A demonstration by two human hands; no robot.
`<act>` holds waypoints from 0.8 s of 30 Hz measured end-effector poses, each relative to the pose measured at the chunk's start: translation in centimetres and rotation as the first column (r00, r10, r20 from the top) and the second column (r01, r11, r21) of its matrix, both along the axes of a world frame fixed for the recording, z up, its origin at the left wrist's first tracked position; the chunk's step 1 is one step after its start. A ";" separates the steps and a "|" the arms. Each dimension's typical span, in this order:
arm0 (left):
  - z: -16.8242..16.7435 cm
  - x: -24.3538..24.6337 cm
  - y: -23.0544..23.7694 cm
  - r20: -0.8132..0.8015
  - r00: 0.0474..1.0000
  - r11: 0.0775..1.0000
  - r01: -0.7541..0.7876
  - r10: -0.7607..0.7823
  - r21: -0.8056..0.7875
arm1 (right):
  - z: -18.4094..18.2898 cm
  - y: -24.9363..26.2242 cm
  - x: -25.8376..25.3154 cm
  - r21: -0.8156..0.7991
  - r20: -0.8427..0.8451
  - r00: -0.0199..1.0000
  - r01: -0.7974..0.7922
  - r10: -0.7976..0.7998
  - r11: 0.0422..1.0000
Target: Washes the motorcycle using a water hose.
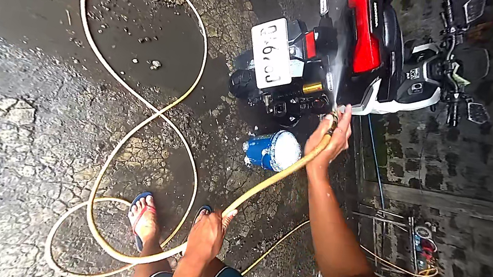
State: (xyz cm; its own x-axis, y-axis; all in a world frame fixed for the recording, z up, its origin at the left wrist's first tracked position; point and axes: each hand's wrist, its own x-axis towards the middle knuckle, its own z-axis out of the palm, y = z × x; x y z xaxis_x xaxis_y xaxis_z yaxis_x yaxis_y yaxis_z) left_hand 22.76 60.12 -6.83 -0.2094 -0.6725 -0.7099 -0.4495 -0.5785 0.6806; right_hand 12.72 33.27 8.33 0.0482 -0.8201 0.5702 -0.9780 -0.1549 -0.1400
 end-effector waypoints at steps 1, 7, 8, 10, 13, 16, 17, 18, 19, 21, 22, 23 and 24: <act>0.4 0.0 -0.1 0.007 1.000 1.000 0.018 -0.018 0.002 | 0.2 -0.1 -0.6 -0.015 0.009 1.000 0.023 -0.022 1.000; 2.0 0.6 -1.2 -0.016 0.998 0.998 -0.059 0.059 -0.020 | 3.1 -1.4 3.4 -0.045 -0.069 0.985 -0.164 0.160 0.985; 2.2 0.9 -1.3 -0.030 0.995 0.995 -0.094 0.093 -0.025 | 3.5 -1.6 4.6 -0.019 -0.093 0.975 -0.203 0.201 0.979; 2.4 1.5 -0.9 -0.048 0.988 0.989 -0.148 0.147 -0.025 | 3.5 -1.7 6.5 0.089 -0.120 0.959 -0.248 0.258 0.965; 2.0 1.9 0.9 -0.033 0.986 0.986 -0.167 0.166 -0.020 | 2.6 -0.2 6.8 0.335 -0.079 0.951 -0.258 0.299 0.906; 1.5 2.2 2.4 0.004 0.988 0.988 -0.154 0.154 -0.008 | 1.1 0.6 6.1 0.368 -0.035 0.963 -0.235 0.266 0.900; 1.5 2.3 2.4 0.011 0.988 0.988 -0.153 0.153 -0.009 | 1.0 0.7 6.1 0.343 -0.035 0.968 -0.222 0.248 0.913; 1.6 2.6 2.1 0.014 0.988 0.988 -0.155 0.155 -0.013 | 1.1 0.6 6.2 0.302 -0.040 0.970 -0.215 0.238 0.929; 1.9 2.8 1.6 0.011 0.987 0.987 -0.157 0.157 -0.018 | 1.5 0.2 6.3 0.242 -0.052 0.970 -0.217 0.236 0.946; 2.8 3.2 0.2 -0.013 0.987 0.987 -0.160 0.159 -0.024 | 2.7 -1.2 6.8 0.096 -0.099 0.964 -0.238 0.247 0.967; 3.4 3.4 -0.5 -0.026 0.987 0.986 -0.162 0.161 -0.027 | 3.5 -1.9 7.3 0.051 -0.126 0.958 -0.252 0.257 0.966; 3.9 3.4 -1.2 -0.038 0.985 0.985 -0.169 0.167 -0.036 | 4.2 -2.8 7.8 0.022 -0.156 0.952 -0.262 0.262 0.965; 4.5 3.4 -1.9 -0.050 0.983 0.983 -0.179 0.176 -0.045 | 4.9 -3.7 8.2 0.026 -0.195 0.943 -0.271 0.271 0.962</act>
State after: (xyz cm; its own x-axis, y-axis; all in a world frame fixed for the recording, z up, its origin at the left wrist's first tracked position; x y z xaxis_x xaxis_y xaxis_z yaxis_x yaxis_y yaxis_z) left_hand 26.17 58.26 -2.34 -0.1152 -0.7360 -0.6671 -0.3104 -0.6113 0.7280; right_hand 20.96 29.57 13.24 0.3786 -0.7601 0.5281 -0.9072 -0.4179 0.0490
